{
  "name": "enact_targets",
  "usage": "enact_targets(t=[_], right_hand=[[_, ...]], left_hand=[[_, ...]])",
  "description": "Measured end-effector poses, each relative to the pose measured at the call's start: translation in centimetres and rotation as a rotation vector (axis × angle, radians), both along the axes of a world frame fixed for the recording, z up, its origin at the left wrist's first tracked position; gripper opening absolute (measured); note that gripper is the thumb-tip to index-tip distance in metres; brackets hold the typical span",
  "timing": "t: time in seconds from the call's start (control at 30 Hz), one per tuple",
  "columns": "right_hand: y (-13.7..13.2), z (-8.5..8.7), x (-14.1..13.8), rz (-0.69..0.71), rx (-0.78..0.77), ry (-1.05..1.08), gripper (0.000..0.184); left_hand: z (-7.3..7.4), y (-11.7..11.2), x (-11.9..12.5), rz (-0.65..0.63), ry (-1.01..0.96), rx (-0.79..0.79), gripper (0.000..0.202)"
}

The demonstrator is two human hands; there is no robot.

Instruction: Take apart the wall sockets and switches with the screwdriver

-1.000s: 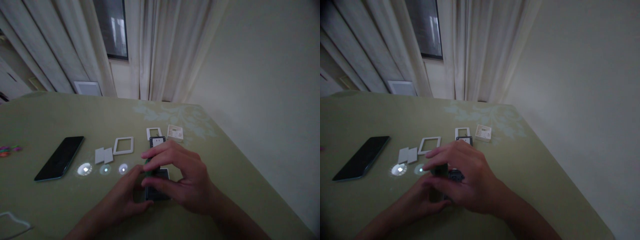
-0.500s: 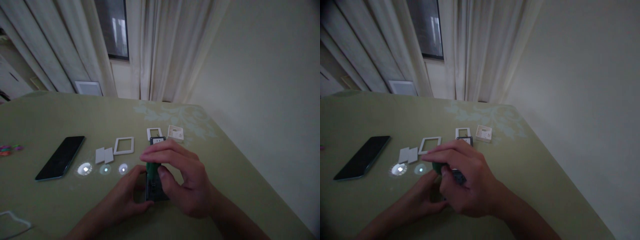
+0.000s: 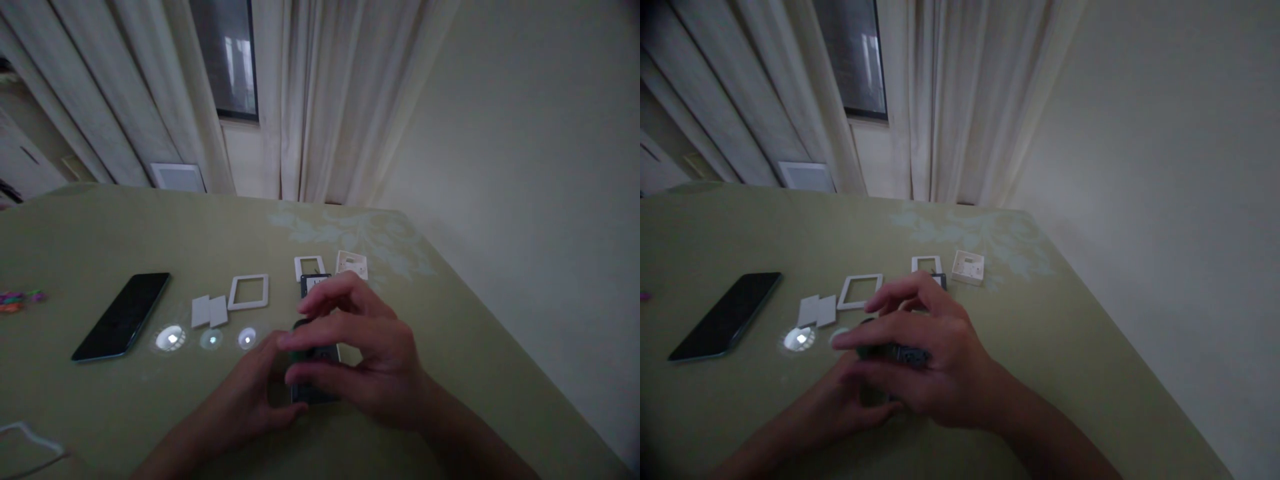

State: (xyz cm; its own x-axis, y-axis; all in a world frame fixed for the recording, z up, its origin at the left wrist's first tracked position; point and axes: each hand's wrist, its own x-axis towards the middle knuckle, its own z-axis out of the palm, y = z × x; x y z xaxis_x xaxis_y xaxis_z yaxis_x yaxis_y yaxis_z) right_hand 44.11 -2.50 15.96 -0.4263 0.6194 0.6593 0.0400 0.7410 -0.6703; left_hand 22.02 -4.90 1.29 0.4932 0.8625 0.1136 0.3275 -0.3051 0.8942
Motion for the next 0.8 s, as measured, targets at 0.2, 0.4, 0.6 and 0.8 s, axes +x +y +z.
enact_targets(t=[0.2,0.4,0.6,0.8], right_hand=[[-0.1,0.21,0.2,0.053,0.024,-0.023,0.024],[-0.07,0.24,0.12,-0.047,0.038,-0.008,0.019],[0.15,0.31,0.19,-0.002,0.052,-0.013,0.023],[0.13,0.01,0.52,0.016,-0.007,0.007,0.032]], left_hand=[[0.32,0.04,0.21,-0.009,-0.012,-0.056,0.088],[0.42,-0.06,0.26,-0.002,-0.033,-0.059,0.076],[0.47,-0.08,0.23,-0.013,-0.037,-0.065,0.07],[0.47,-0.07,0.23,-0.01,-0.03,-0.06,0.068]])
